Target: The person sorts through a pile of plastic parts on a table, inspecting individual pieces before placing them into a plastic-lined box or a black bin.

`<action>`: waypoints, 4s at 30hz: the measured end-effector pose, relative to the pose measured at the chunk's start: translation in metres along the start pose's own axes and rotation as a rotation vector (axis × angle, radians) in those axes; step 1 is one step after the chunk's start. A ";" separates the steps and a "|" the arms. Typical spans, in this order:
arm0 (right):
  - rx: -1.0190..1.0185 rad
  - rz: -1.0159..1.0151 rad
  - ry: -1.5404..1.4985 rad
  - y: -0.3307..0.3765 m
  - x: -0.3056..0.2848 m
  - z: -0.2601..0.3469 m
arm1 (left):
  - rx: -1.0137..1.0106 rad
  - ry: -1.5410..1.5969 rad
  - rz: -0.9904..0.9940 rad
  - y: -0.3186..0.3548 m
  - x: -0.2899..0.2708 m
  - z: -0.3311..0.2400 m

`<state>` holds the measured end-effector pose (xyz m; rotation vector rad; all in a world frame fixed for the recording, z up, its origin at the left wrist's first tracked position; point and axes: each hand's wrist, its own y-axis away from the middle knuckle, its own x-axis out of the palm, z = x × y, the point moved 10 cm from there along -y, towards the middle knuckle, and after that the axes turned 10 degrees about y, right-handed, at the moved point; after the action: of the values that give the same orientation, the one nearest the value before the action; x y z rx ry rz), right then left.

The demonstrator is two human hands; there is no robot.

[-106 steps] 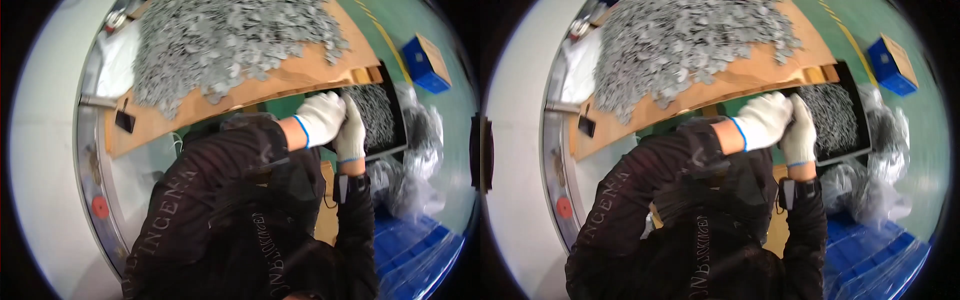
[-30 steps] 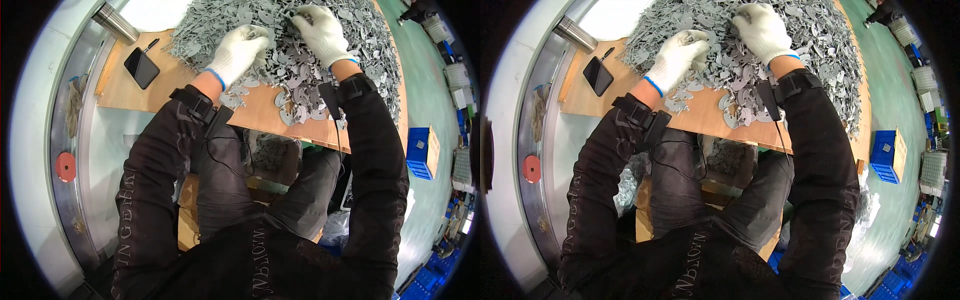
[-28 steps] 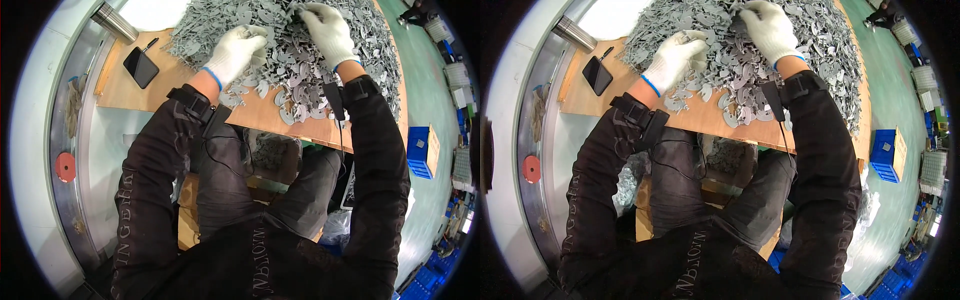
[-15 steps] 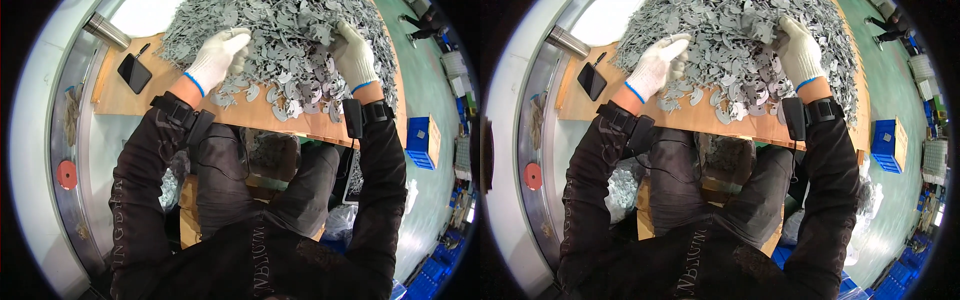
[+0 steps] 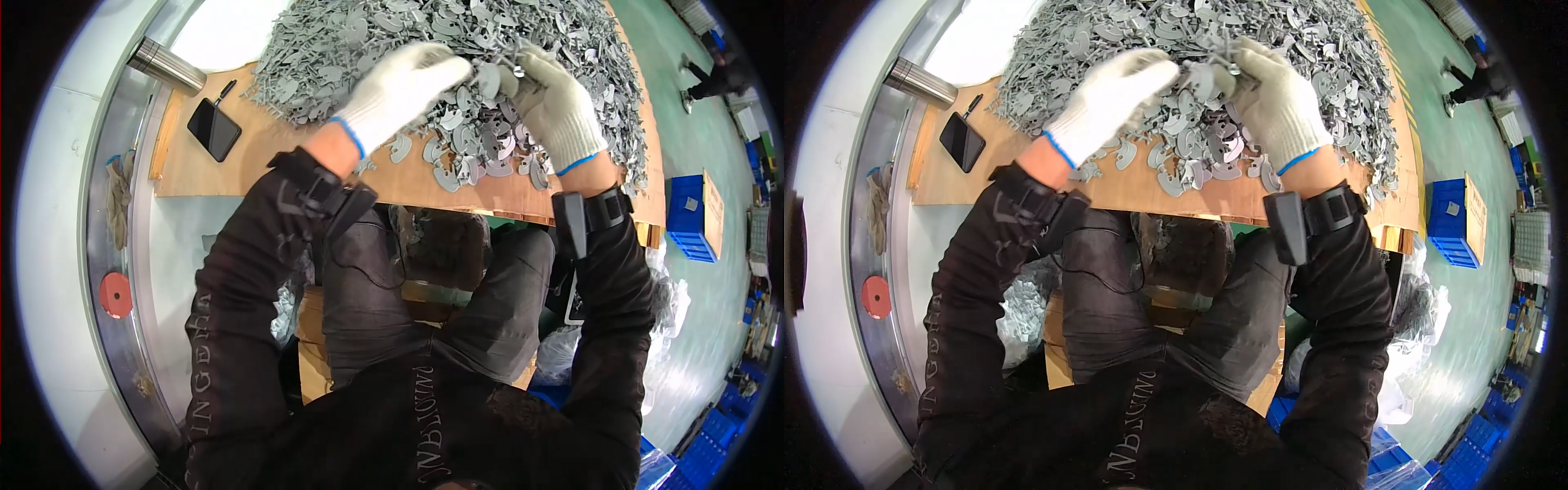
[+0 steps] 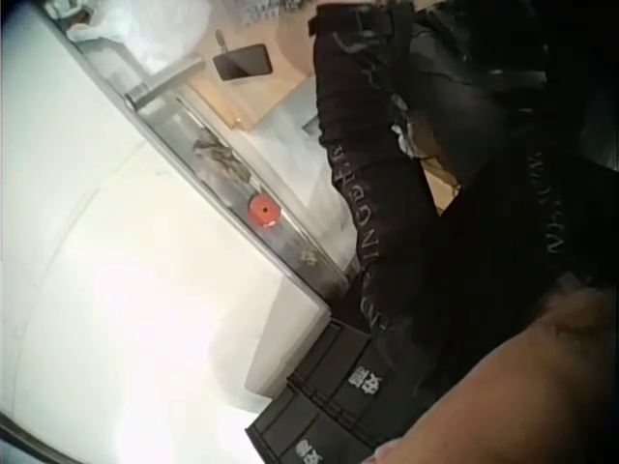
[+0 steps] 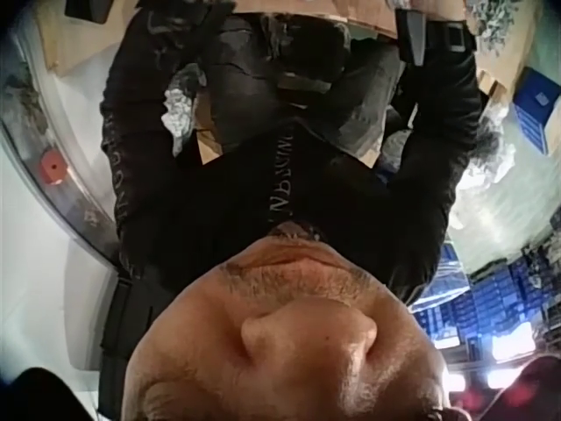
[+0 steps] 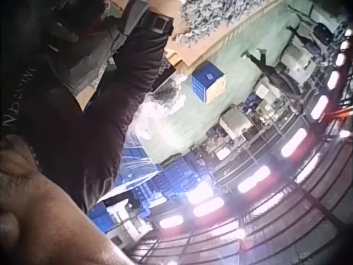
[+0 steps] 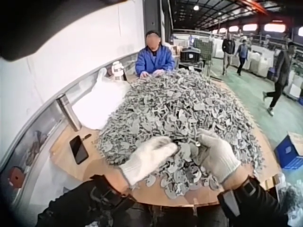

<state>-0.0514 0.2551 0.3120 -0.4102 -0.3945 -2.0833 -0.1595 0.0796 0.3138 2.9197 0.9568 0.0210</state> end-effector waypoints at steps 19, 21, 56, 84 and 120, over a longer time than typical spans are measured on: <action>-0.374 -0.390 0.536 0.052 0.006 0.037 | -0.153 -0.641 0.223 -0.019 0.033 -0.034; -0.368 -0.385 0.468 0.058 -0.010 0.041 | -0.095 -0.555 0.215 -0.016 0.036 -0.059; -0.044 -0.318 0.420 0.148 -0.082 -0.071 | -0.272 0.360 -0.005 0.019 -0.097 0.061; -0.034 -0.223 -0.342 0.104 -0.060 -0.056 | -0.311 0.565 0.204 0.011 0.061 0.018; -0.234 -0.236 -0.708 0.230 -0.199 0.006 | -0.523 0.710 0.600 0.019 0.326 0.016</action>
<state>0.2454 0.2903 0.2569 -1.3077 -0.6328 -2.1665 0.1153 0.2566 0.2968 2.5612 0.0178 1.1849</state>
